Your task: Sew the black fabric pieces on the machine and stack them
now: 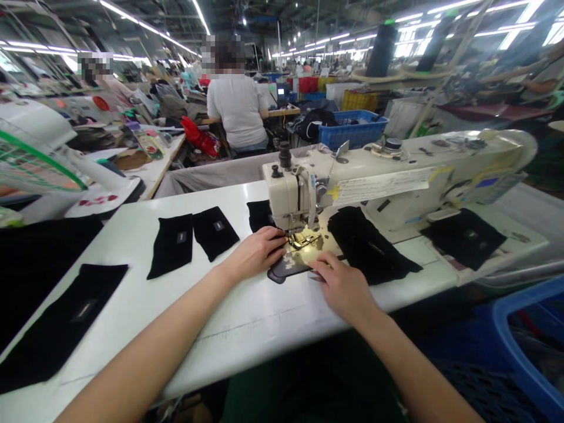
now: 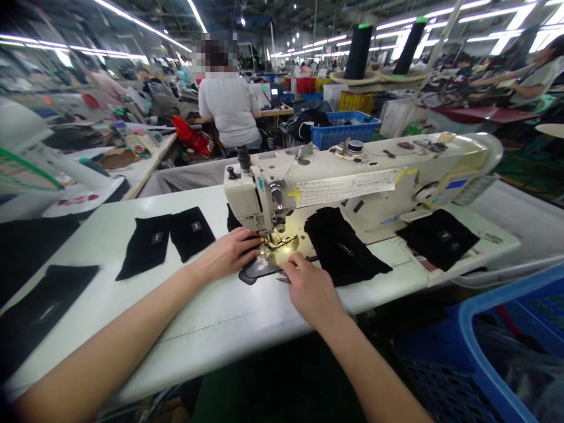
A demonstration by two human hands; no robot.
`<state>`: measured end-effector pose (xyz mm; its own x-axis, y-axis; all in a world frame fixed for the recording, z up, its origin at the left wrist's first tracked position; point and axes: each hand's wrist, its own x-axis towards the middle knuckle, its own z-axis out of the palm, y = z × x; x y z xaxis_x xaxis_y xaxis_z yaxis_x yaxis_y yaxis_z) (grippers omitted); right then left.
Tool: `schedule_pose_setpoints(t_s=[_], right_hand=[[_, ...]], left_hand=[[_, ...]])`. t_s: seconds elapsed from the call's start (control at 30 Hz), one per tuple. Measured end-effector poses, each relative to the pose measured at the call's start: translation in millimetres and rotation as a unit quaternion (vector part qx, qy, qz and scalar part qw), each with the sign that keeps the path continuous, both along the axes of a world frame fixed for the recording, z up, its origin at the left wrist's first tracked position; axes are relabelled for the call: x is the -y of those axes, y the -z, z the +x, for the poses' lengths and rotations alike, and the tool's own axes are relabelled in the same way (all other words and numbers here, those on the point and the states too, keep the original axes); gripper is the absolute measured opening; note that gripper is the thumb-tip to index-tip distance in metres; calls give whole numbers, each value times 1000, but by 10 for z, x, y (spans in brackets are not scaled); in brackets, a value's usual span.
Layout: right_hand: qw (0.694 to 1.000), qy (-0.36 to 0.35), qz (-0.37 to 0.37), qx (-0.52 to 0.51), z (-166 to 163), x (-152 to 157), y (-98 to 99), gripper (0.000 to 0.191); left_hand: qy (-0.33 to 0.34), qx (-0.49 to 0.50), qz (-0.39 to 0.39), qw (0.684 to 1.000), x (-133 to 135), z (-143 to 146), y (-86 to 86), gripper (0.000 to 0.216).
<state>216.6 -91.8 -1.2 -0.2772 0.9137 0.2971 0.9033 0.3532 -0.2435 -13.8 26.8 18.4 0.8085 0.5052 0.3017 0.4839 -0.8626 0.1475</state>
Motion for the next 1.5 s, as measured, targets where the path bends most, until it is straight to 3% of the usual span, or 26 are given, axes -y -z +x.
schedule_pose_setpoints(t_s=[0.2, 0.4, 0.53, 0.63, 0.87, 1.13, 1.5], right_hand=[[992, 24, 103, -72, 139, 108, -66, 34], [969, 150, 185, -62, 403, 220, -219, 28], [955, 247, 158, -34, 636, 260, -254, 36], [951, 282, 122, -22, 817, 284, -221, 49], [967, 229, 99, -50, 1070, 351, -152, 48], [958, 266, 84, -68, 1055, 330, -154, 41], [958, 273, 73, -55, 1142, 318, -109, 37]], left_hand=[[-8, 13, -2, 1000, 20, -16, 35, 35], [-19, 21, -9, 1000, 54, -19, 56, 35], [-100, 7, -9, 995, 99, -41, 82, 33], [-136, -13, -42, 990, 107, -62, 97, 37], [-125, -32, -57, 990, 158, -192, 77, 39], [-94, -29, -68, 993, 579, -491, 16, 37], [-97, -32, -71, 992, 620, -524, -8, 37]])
